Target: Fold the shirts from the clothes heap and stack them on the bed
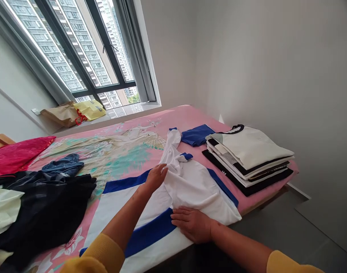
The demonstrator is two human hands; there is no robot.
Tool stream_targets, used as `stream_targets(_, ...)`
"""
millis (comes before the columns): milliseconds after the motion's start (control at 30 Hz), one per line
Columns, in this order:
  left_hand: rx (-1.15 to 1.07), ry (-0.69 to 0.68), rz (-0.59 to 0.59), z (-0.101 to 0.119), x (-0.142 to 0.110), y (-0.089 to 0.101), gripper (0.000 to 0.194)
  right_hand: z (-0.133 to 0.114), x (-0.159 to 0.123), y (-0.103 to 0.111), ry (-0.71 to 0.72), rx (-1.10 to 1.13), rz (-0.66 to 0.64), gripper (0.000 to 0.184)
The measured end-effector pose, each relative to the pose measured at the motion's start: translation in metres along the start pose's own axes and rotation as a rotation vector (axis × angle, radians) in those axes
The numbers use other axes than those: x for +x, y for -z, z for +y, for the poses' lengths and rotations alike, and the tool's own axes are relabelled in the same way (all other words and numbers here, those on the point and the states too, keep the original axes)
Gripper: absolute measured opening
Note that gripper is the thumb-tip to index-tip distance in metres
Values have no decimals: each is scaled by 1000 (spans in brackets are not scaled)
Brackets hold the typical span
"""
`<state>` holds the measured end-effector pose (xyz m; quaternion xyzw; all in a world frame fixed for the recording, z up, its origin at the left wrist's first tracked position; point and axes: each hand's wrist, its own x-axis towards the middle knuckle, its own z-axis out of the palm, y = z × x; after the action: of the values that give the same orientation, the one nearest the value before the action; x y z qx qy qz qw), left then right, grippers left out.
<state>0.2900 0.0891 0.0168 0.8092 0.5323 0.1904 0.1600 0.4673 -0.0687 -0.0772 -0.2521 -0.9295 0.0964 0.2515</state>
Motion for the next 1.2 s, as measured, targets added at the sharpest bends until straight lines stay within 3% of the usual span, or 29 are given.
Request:
stream_targets(167, -41, 109, -46, 24, 86, -41, 37, 4, 3, 2, -31, 52, 16, 41)
stream_targets(267, -79, 212, -42, 26, 110, -61, 37, 9, 4, 1, -24, 83, 19, 41)
stream_targets(333, -122, 255, -28, 28, 117, -69, 23, 11, 4, 0, -22, 94, 25, 41)
stream_targets(433, -232, 268, 36, 35, 120, -68, 14, 14, 3, -3, -20, 102, 39, 40)
stream_targets(567, -450, 255, 152, 57, 107, -37, 40, 12, 1, -5, -28, 93, 51, 40)
stream_targets(633, -711, 213, 273, 66, 82, -11, 47, 9, 1, -2, -39, 84, 44, 41)
stream_targets(700, -1081, 130, 426, 64, 39, 14, 48, 6, 2, 2, -50, 75, 12, 45)
stream_targets(767, -1300, 78, 517, 47, -19, 31, 48, 3, 2, 7, -57, 66, -35, 49)
stream_targets(833, -1294, 129, 559, 18, -85, 35, 50, 0, 2, 10, -57, 64, -86, 53)
stream_targets(933, -1267, 356, 521, -32, -176, 24, 58, -4, 1, 9, -95, 53, -146, 59)
stream_targets(1000, -1329, 534, 543, -60, -220, 14, 64, -8, 1, 6, -143, 28, -157, 59)
stream_targets(1133, -1470, 853, 603, -86, -258, 10, 38, -15, -2, -1, -169, -40, -165, 55)
stream_targets(1200, -1400, 930, 630, -88, -261, 16, 45, -16, -4, -5, -178, -77, -187, 54)
